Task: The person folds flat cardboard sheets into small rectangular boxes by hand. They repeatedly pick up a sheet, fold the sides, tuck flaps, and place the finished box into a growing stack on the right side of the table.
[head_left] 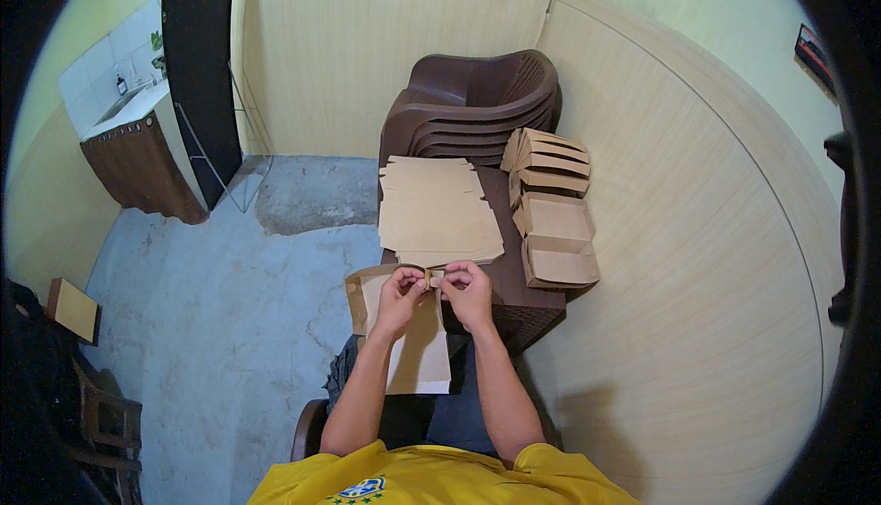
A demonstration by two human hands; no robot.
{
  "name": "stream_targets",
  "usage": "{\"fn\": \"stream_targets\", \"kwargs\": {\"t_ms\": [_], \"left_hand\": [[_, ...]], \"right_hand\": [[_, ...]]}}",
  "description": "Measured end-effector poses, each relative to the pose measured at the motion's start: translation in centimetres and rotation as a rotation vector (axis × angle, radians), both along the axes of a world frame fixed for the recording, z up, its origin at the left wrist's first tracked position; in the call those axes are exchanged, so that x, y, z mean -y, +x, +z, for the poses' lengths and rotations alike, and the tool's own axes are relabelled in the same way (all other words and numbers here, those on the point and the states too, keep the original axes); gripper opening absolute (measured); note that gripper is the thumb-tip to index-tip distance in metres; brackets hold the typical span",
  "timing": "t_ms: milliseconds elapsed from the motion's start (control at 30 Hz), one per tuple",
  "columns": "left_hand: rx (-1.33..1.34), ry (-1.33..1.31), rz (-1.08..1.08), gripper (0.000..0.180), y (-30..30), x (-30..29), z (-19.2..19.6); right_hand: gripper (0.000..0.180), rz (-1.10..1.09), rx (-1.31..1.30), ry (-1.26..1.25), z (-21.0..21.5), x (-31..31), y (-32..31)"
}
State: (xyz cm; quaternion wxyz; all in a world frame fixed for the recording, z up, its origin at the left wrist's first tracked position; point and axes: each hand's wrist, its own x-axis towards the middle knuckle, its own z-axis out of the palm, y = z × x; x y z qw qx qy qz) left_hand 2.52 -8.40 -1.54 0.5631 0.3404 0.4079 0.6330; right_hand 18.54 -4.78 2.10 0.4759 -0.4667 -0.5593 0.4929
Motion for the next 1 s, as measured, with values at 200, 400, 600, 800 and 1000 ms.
{"fn": "stream_targets", "kwargs": {"t_ms": [200,400,600,800,1000], "left_hand": [[-0.089,-0.057,0.003,0.013,0.1,0.1,-0.2],[-0.024,-0.018,-0.008,0.013,-0.1,0.1,-0.3],[-0.051,-0.008,-0.048,0.017,0.1,0.1,-0.5],[0.085,-0.125,0.03,0.017,1.7,0.2,-0.5],[-0.404,0.111,0.259,0.015,2.8,0.4,-0.1]], "right_hand": [[0.03,0.018,-0.05,-0.034,0.2,0.2,0.1],[0.028,0.052,-0.035,-0.043,0.9,0.4,0.3],[0.014,0.086,-0.075,-0.107,0.4,0.5,0.5],[0.013,0.043,-0.006,-0.078,-0.7,0.7,-0.1],[0.013,-0.021,0.224,0.134,-0.7,0.9,-0.9]]}}
